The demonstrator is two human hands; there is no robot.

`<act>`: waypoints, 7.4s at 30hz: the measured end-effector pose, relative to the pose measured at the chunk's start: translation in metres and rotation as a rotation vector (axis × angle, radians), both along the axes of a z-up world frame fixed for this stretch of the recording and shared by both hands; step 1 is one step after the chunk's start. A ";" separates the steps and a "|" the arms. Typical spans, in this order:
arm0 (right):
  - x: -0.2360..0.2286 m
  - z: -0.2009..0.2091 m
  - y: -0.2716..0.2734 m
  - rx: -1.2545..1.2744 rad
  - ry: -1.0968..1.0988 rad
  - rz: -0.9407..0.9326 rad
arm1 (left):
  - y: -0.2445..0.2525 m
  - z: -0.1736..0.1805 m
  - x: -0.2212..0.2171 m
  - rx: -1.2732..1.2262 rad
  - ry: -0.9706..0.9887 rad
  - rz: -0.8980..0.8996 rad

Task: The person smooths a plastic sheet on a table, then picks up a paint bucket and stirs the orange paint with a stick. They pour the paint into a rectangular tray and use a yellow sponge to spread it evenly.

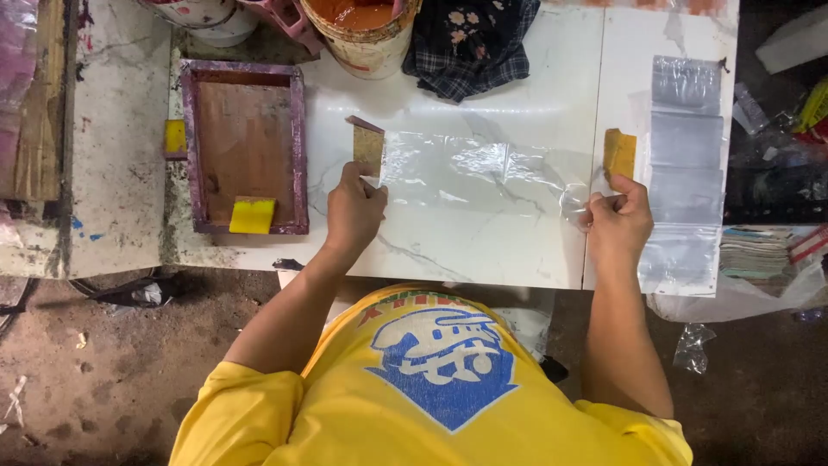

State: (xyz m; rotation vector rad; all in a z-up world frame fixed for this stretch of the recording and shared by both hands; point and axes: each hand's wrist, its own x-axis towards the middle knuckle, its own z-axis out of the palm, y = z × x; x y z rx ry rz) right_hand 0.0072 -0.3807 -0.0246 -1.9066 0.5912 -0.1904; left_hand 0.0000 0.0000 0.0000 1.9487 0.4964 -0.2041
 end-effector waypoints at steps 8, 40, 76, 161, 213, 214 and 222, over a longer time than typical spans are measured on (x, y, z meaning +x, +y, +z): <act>-0.006 -0.009 -0.011 -0.014 0.008 -0.072 | 0.001 -0.007 -0.004 0.008 0.010 -0.028; -0.017 -0.027 -0.021 0.081 -0.054 0.036 | 0.006 0.007 -0.007 -0.117 0.093 0.012; -0.021 -0.001 -0.003 0.222 -0.112 -0.084 | -0.006 0.008 0.011 -0.360 0.139 0.247; -0.011 -0.033 -0.016 -0.990 -0.531 0.424 | -0.007 -0.003 -0.003 -0.370 -0.013 0.104; -0.021 -0.028 0.027 -1.079 -0.536 0.490 | -0.014 0.019 -0.011 -0.263 -0.021 0.068; -0.020 -0.023 0.034 -1.078 -0.534 0.487 | -0.013 0.019 -0.013 -0.261 -0.020 0.065; -0.014 0.006 0.041 -0.954 0.210 0.644 | -0.010 0.012 -0.011 -0.268 -0.011 0.081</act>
